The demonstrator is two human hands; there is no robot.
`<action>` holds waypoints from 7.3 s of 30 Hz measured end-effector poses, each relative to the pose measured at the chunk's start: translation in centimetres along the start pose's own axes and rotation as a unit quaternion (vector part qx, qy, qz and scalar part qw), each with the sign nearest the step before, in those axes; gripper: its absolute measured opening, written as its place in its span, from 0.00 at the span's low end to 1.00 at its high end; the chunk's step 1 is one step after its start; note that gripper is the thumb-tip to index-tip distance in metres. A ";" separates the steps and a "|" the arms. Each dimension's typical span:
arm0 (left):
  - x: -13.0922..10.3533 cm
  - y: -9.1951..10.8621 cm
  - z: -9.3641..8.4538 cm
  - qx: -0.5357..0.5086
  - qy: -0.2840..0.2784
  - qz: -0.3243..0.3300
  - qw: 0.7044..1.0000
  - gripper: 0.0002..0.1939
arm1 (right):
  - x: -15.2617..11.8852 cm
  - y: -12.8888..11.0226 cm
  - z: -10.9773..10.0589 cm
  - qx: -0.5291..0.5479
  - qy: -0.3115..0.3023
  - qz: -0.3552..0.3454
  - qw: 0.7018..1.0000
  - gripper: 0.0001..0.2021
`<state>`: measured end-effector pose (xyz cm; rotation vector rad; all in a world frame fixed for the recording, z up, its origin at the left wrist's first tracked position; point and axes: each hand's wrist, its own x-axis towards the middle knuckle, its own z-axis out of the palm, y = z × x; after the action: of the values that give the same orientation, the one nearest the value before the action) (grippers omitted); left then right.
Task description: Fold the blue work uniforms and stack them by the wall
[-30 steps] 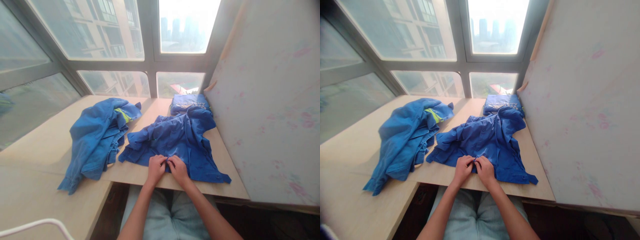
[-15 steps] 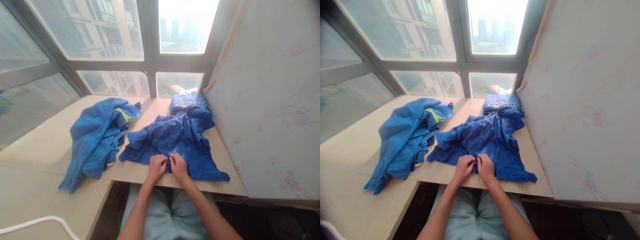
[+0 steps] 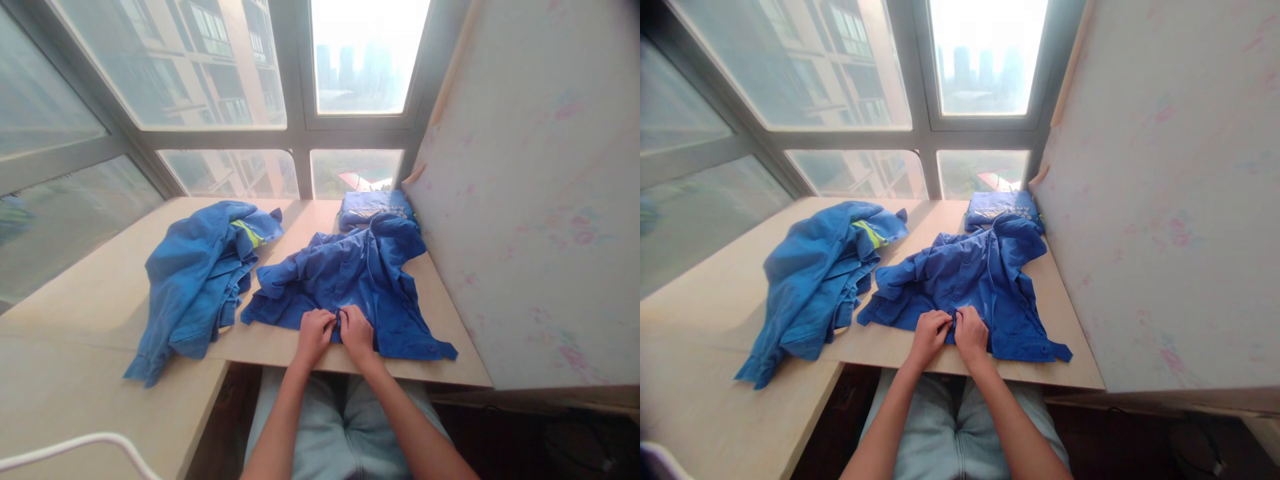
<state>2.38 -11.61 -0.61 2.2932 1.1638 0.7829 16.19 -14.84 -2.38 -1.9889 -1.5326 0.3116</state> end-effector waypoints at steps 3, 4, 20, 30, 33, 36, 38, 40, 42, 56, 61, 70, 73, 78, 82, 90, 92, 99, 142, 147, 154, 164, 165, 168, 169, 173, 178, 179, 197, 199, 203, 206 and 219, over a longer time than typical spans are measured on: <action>0.0 -0.3 -0.3 -0.065 0.030 0.002 0.997 0.10 | 0.6 0.3 -0.6 -0.032 -0.005 0.009 0.999 0.11; 0.0 -0.5 -0.3 -0.091 0.045 -0.002 0.995 0.10 | 0.8 0.4 -0.8 -0.033 0.000 0.010 0.999 0.12; -1.4 2.4 -4.9 -0.064 -0.018 -0.018 0.998 0.21 | 0.2 3.1 -8.5 -0.022 0.128 -0.065 0.989 0.11; 2.3 2.0 0.8 -0.082 0.052 -0.018 0.995 0.18 | 1.8 1.3 -2.4 0.030 -0.014 -0.081 0.996 0.09; 2.4 1.3 1.8 -0.046 0.040 -0.017 0.998 0.17 | 1.8 2.7 -1.9 0.122 0.005 -0.070 0.990 0.09; 2.6 1.1 2.2 -0.012 0.039 -0.022 0.999 0.13 | 1.8 3.1 -1.9 0.164 0.018 -0.072 0.984 0.10; 2.7 1.2 2.3 -0.004 0.032 -0.025 0.999 0.10 | 1.8 3.1 -1.9 0.171 0.020 -0.081 0.982 0.11; 2.7 1.2 2.3 -0.002 0.026 -0.029 0.999 0.10 | 1.8 3.1 -1.9 0.165 0.015 -0.093 0.982 0.11; 2.7 1.2 2.2 -0.008 0.027 -0.036 0.999 0.11 | 1.8 3.1 -1.9 0.150 0.008 -0.104 0.983 0.11; 2.6 0.9 1.8 -0.047 -0.009 -0.022 0.999 0.12 | 1.4 2.3 -1.8 0.040 0.031 -0.075 0.996 0.14; 2.3 0.9 1.9 -0.050 -0.001 -0.024 0.998 0.12 | 1.6 2.4 -1.6 0.086 0.061 -0.048 0.993 0.14; 1.6 0.1 0.1 -0.042 0.017 -0.030 0.999 0.15 | 3.0 4.5 -4.0 0.196 0.144 0.070 0.967 0.16; 0.9 -0.6 -2.3 0.011 0.013 -0.051 0.999 0.17 | 3.9 7.0 -6.9 0.115 0.136 0.125 0.976 0.14; 0.9 0.8 -4.7 0.083 -0.006 -0.040 0.996 0.22 | 4.7 6.0 -10.2 -0.052 0.159 0.019 0.986 0.15; 2.7 2.9 -2.7 0.014 0.045 0.011 0.999 0.22 | 5.4 1.5 -8.3 -0.045 0.102 -0.148 0.983 0.16; 7.1 1.7 2.7 0.062 0.052 -0.028 0.996 0.20 | 7.5 3.7 -1.8 0.109 0.035 -0.086 0.990 0.13; 7.7 1.4 3.1 0.079 0.044 -0.051 0.995 0.16 | 7.5 4.4 -1.4 0.151 0.049 -0.086 0.984 0.13; 8.1 1.0 3.6 0.079 0.044 -0.080 0.993 0.12 | 7.2 4.3 -1.4 0.163 0.040 -0.070 0.983 0.12; 2.8 -0.7 -0.7 0.031 0.011 -0.066 0.997 0.15 | 6.5 6.4 -5.0 0.129 0.127 0.029 0.983 0.20; 1.1 -0.2 -4.8 0.149 0.059 -0.079 0.984 0.16 | 5.8 10.3 -10.5 0.024 0.160 0.068 0.985 0.20; 3.3 4.9 -5.3 0.130 0.051 0.019 0.990 0.20 | 6.0 3.6 -12.9 -0.038 0.174 -0.150 0.973 0.15; 10.5 3.1 -0.7 0.193 -0.030 -0.007 0.981 0.16 | 10.7 0.5 -6.2 -0.160 -0.017 -0.136 0.978 0.16; 10.6 2.8 -0.5 0.197 -0.044 -0.013 0.979 0.13 | 10.9 1.1 -6.0 -0.165 -0.021 -0.118 0.979 0.13; 10.4 2.5 0.1 0.203 -0.050 -0.016 0.978 0.11 | 11.3 2.3 -5.9 -0.128 -0.033 -0.082 0.988 0.11; 10.3 2.6 0.2 0.202 -0.047 -0.018 0.978 0.12 | 11.3 2.5 -5.9 -0.098 -0.035 -0.071 0.992 0.11; 10.3 3.2 0.8 0.137 -0.024 -0.049 0.989 0.12 | 11.2 2.6 -6.0 0.042 -0.026 -0.055 0.997 0.10; 10.9 3.2 0.9 0.064 -0.005 -0.090 0.994 0.11 | 10.3 1.9 -6.3 0.137 -0.002 -0.051 0.989 0.11; 10.9 3.1 0.9 0.053 0.000 -0.095 0.994 0.12 | 10.1 1.9 -6.3 0.145 0.001 -0.049 0.988 0.11; 10.0 3.0 0.4 -0.061 -0.011 -0.046 0.997 0.24 | 8.8 1.6 -5.7 0.059 0.021 -0.004 0.998 0.12; 9.7 3.1 0.6 -0.062 -0.019 -0.037 0.997 0.24 | 9.1 1.7 -5.4 0.071 0.030 0.028 0.997 0.12; 9.0 3.1 0.7 -0.050 -0.037 -0.022 0.998 0.23 | 10.2 2.6 -5.0 0.159 0.056 0.086 0.982 0.13; 8.2 2.2 0.0 -0.022 -0.018 -0.044 0.999 0.20 | 10.8 3.9 -5.9 0.223 0.066 0.075 0.970 0.14; 5.9 2.2 -8.8 0.089 0.222 -0.099 0.966 0.19 | 7.9 7.3 -17.6 0.172 0.207 -0.008 0.963 0.15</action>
<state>0.66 -6.73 8.87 2.1500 1.6922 1.1945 33.69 -14.08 8.64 -1.6412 -1.1408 0.1317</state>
